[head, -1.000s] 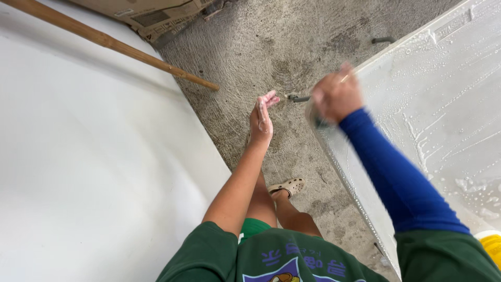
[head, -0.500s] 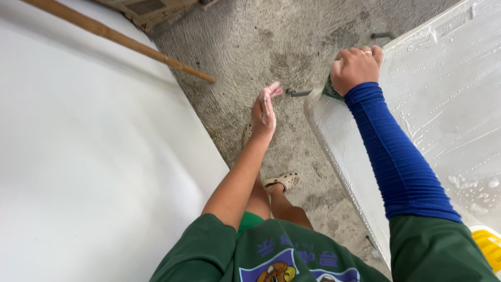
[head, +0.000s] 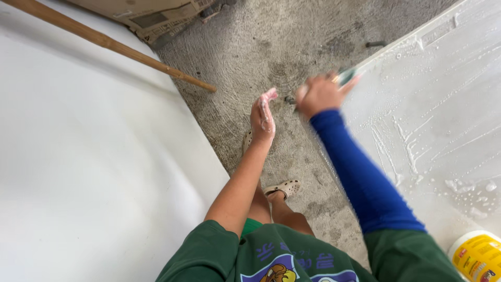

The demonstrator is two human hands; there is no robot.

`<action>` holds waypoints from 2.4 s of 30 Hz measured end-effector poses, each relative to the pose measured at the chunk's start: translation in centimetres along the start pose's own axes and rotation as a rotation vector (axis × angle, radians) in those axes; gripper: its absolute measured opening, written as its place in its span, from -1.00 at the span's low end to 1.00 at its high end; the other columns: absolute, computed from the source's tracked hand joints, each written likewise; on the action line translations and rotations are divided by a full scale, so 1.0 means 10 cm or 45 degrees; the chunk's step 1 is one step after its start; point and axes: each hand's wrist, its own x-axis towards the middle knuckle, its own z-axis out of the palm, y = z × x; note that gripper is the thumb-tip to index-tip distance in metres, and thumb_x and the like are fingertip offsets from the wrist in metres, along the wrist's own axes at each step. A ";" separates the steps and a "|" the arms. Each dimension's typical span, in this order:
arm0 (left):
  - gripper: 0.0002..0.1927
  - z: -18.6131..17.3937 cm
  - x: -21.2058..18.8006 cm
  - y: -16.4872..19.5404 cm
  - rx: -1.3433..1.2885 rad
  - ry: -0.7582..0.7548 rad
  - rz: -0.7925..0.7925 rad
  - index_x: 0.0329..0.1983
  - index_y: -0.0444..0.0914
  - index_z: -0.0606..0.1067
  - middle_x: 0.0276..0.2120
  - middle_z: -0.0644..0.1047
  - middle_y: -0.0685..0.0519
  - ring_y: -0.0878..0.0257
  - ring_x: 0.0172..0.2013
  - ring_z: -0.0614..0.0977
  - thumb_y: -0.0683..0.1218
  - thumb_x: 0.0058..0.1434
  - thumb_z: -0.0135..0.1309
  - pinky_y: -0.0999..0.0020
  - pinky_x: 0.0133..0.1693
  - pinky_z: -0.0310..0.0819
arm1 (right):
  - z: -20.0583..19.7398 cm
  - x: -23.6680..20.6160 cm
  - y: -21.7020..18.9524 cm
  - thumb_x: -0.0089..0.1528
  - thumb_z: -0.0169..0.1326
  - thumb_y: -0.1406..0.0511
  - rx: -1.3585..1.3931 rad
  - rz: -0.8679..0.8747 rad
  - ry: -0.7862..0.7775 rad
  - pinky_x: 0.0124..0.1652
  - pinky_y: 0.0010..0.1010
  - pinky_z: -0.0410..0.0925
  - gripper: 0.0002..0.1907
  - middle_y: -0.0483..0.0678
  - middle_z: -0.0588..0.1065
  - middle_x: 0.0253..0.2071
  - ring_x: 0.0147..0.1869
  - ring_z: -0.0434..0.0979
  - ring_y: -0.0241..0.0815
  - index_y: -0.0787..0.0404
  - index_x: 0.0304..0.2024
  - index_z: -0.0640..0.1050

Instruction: The person scrubs a white plastic table with a green sponge and soapy water from a bucket. They repeatedly dip the sponge, wipe the surface, and move the bucket to reach different areas.

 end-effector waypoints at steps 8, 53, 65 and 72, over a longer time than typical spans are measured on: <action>-0.23 -0.07 -0.04 0.06 0.256 -0.094 -0.042 0.07 -0.31 0.56 -0.11 0.67 -0.12 0.07 -0.30 0.62 0.28 0.46 -0.56 0.22 -0.16 0.59 | -0.12 0.06 -0.20 0.34 -0.12 0.05 -0.103 -0.118 -0.366 0.39 0.36 -0.14 -0.56 -0.03 0.55 -0.41 -0.13 0.61 0.00 0.16 -0.41 0.61; -0.35 0.71 -0.26 0.24 0.733 -0.221 0.642 0.02 -0.28 0.51 0.23 0.51 -0.07 0.00 0.45 0.32 0.15 0.57 -0.60 0.02 0.51 0.09 | -0.02 -0.44 0.96 0.42 -0.19 0.01 0.334 -0.056 0.121 0.48 0.08 -0.51 -0.18 0.07 -0.13 0.63 0.70 -0.29 0.00 0.19 0.57 -0.15; -0.31 1.88 -0.33 0.35 1.433 -0.542 0.610 0.46 -0.17 0.30 0.49 0.18 -0.14 -0.13 0.54 -0.13 0.24 0.36 -0.21 -0.43 0.34 -0.68 | 0.07 -0.92 1.27 0.19 0.06 -0.06 0.591 -0.510 -0.125 0.45 0.07 -0.23 -0.23 0.07 0.18 0.48 0.58 -0.11 0.33 0.06 0.39 0.27; -0.31 3.24 0.40 0.40 1.528 -0.613 0.730 0.49 0.01 0.26 0.52 0.16 -0.06 -0.10 0.55 -0.15 0.30 0.33 -0.11 -0.49 0.37 -0.64 | -0.10 -0.05 2.39 0.24 -0.06 -0.12 0.362 -0.586 0.168 0.50 0.16 -0.29 -0.19 0.14 0.16 0.53 0.64 -0.16 0.22 0.08 0.46 0.28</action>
